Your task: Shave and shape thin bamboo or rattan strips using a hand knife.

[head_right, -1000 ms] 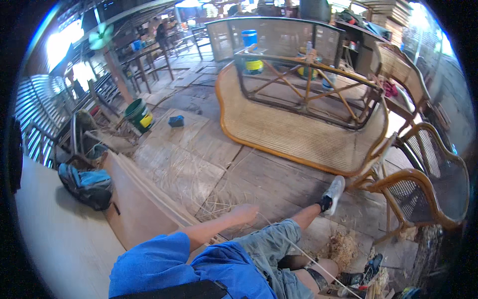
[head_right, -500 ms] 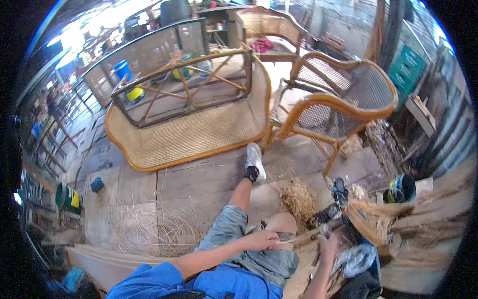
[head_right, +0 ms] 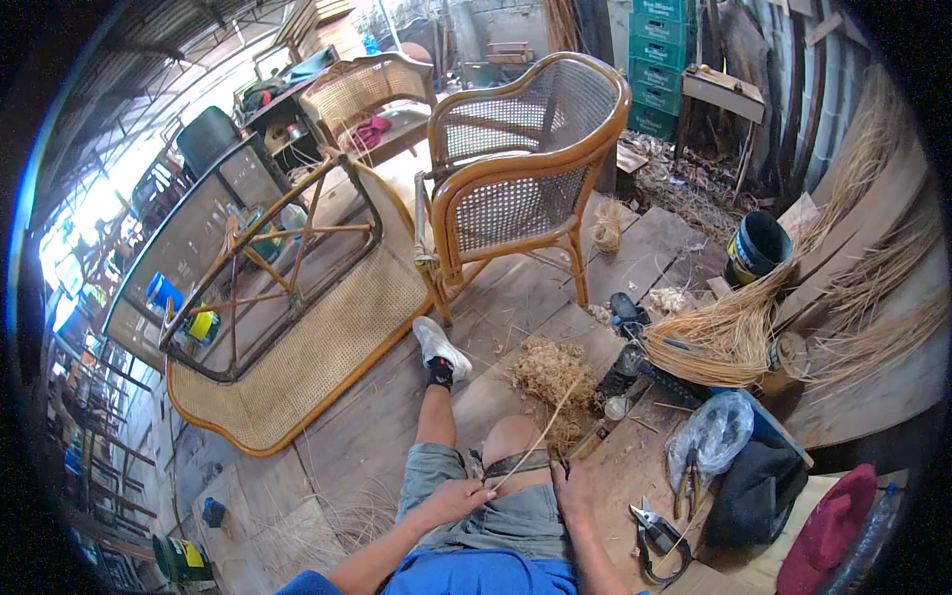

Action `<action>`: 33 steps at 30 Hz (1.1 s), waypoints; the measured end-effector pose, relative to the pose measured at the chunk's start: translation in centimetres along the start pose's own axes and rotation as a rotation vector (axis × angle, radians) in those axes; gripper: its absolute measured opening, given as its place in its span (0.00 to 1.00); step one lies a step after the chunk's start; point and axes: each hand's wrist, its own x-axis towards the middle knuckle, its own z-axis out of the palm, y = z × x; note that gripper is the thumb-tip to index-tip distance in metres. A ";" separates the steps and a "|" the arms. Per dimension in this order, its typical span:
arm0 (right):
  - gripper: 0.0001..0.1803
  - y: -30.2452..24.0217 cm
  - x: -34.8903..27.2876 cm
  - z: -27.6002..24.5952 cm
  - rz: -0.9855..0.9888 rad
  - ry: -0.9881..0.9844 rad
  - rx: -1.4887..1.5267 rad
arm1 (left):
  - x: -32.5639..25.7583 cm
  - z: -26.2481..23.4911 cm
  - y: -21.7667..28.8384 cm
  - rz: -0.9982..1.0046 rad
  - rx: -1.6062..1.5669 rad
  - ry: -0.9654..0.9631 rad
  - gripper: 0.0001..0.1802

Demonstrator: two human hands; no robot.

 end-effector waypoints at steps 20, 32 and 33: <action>0.10 -8.5 -4.5 -2.9 0.098 -0.500 0.973 | -1.8 -0.1 6.6 0.307 -0.445 0.338 0.15; 0.17 -5.9 -1.8 0.6 0.383 -0.402 0.864 | 4.3 1.2 0.2 0.347 -0.421 0.768 0.21; 0.16 -6.4 -1.9 0.6 0.375 -0.381 0.791 | 5.4 0.5 -1.0 0.352 -0.434 0.765 0.21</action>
